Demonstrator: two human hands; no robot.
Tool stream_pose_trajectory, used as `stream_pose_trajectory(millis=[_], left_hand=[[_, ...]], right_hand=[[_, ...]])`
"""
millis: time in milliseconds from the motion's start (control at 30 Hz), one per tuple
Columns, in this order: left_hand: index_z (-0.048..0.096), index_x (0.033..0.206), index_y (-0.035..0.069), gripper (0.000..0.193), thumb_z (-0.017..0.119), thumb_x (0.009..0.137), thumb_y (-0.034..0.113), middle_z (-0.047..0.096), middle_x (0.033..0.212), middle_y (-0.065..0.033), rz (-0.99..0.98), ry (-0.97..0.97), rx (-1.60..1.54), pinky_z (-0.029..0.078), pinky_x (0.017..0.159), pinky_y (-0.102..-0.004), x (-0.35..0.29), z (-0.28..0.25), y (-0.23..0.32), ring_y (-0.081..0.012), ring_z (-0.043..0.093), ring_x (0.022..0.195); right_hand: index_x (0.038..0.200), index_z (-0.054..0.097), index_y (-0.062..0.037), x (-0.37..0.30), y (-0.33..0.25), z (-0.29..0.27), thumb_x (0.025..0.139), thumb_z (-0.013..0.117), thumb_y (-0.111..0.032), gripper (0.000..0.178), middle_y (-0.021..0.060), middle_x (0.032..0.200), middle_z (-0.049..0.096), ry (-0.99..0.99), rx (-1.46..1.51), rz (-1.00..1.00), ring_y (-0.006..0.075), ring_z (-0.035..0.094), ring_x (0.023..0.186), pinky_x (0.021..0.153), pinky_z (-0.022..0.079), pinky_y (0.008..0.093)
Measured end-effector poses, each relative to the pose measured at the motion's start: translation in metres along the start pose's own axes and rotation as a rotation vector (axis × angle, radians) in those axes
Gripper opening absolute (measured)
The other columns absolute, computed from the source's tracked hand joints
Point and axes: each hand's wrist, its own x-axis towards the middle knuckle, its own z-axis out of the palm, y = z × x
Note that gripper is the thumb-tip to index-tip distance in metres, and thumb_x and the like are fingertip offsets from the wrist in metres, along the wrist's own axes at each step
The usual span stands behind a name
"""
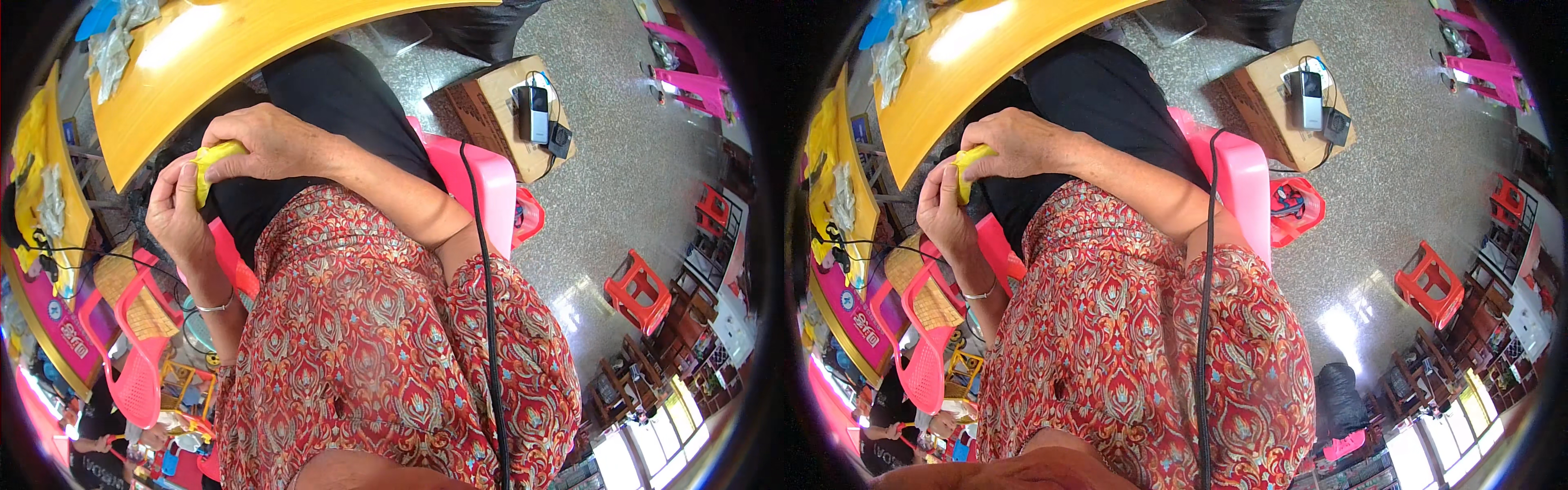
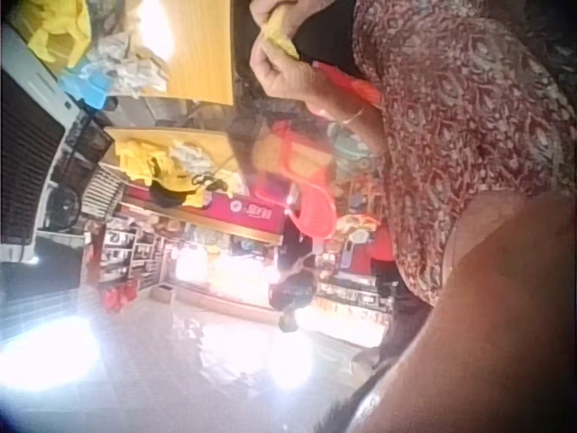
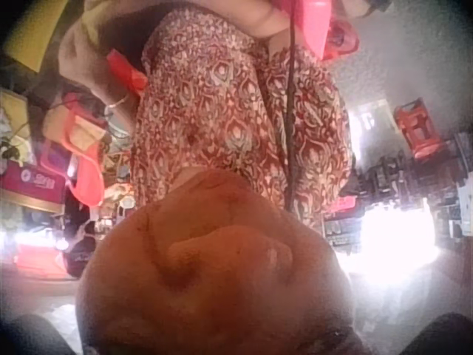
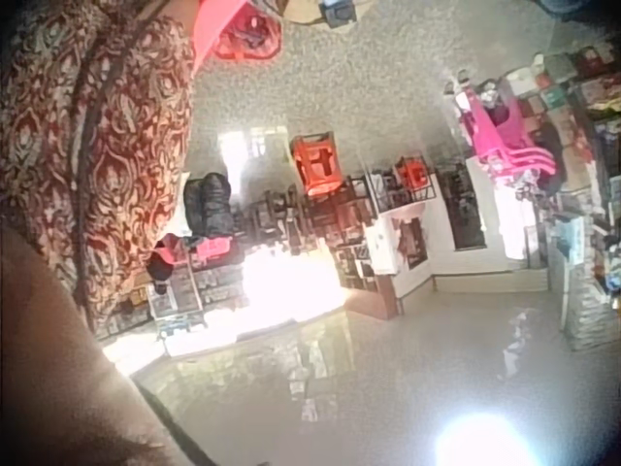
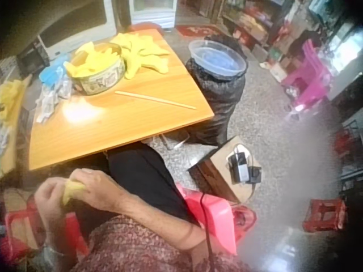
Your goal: Assembling components of shoes by hand using yellow fabric and adhesive/stuffing.
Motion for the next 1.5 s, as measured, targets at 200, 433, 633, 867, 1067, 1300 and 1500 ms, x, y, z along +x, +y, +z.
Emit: stream_pose_trajectory(millis=[200,433,633,867,1067,1300,1500], left_hand=[[0.060,0.112,-0.005,0.023,0.054,0.092,0.003,0.065,0.108,-0.0109,-0.036,0.046,-0.051,0.048,0.089,-0.0270,-0.001,0.011,0.025,-0.0166,0.061,0.100],[0.065,0.106,-0.003,0.021,0.063,0.086,-0.002,0.066,0.101,-0.0073,-0.028,-0.068,-0.213,0.051,0.077,-0.0207,-0.007,0.002,0.020,-0.0106,0.062,0.088],[0.067,0.102,-0.002,0.016,0.063,0.087,-0.001,0.067,0.097,-0.0057,0.061,-0.014,-0.216,0.050,0.077,-0.0202,-0.009,-0.007,0.014,-0.0091,0.062,0.086],[0.066,0.106,-0.002,0.018,0.062,0.088,0.001,0.067,0.100,-0.0057,0.044,0.072,-0.294,0.050,0.080,-0.0212,-0.009,0.002,0.025,-0.0094,0.061,0.090],[0.065,0.107,-0.002,0.019,0.064,0.088,0.003,0.067,0.101,-0.0055,-0.001,-0.001,-0.217,0.051,0.080,-0.0218,-0.015,-0.006,0.019,-0.0095,0.062,0.090],[0.066,0.103,-0.004,0.017,0.061,0.090,0.004,0.067,0.098,-0.0122,-0.034,0.075,-0.236,0.055,0.075,-0.0259,-0.015,-0.006,0.011,-0.0155,0.066,0.083],[0.063,0.106,-0.005,0.023,0.057,0.094,0.014,0.068,0.094,-0.0122,-0.077,0.113,-0.324,0.056,0.069,-0.0253,-0.004,0.002,0.013,-0.0156,0.067,0.082]], right_hand=[[0.095,0.068,-0.0052,0.006,-0.005,0.001,0.077,0.076,-0.020,0.024,0.0086,0.085,0.068,0.127,-0.020,0.028,0.0171,0.066,0.077,0.069,0.051,0.0276],[0.099,0.067,-0.0025,0.001,-0.004,0.008,0.079,0.073,-0.010,0.021,0.0057,0.090,0.067,0.129,0.320,0.198,0.0129,0.063,0.081,0.074,0.049,0.0241],[0.100,0.066,0.0002,0.008,-0.010,0.008,0.080,0.073,-0.009,0.023,0.0072,0.092,0.066,0.034,0.280,0.135,0.0130,0.063,0.086,0.076,0.049,0.0242],[0.100,0.068,0.0000,0.009,-0.013,0.011,0.081,0.071,-0.006,0.020,0.0083,0.098,0.065,0.082,0.172,0.045,0.0133,0.062,0.086,0.075,0.049,0.0240],[0.101,0.068,0.0005,0.007,-0.019,0.013,0.082,0.070,-0.005,0.019,0.0093,0.093,0.066,0.160,0.282,0.104,0.0119,0.061,0.082,0.071,0.047,0.0221],[0.095,0.069,0.0017,0.008,-0.019,0.018,0.085,0.069,-0.008,0.013,0.0051,0.084,0.066,0.124,0.128,0.156,0.0077,0.057,0.072,0.064,0.044,0.0202],[0.087,0.068,0.0027,0.011,-0.016,0.016,0.089,0.066,-0.009,0.012,-0.0002,0.078,0.062,0.233,0.256,0.268,0.0047,0.051,0.070,0.061,0.041,0.0182]])
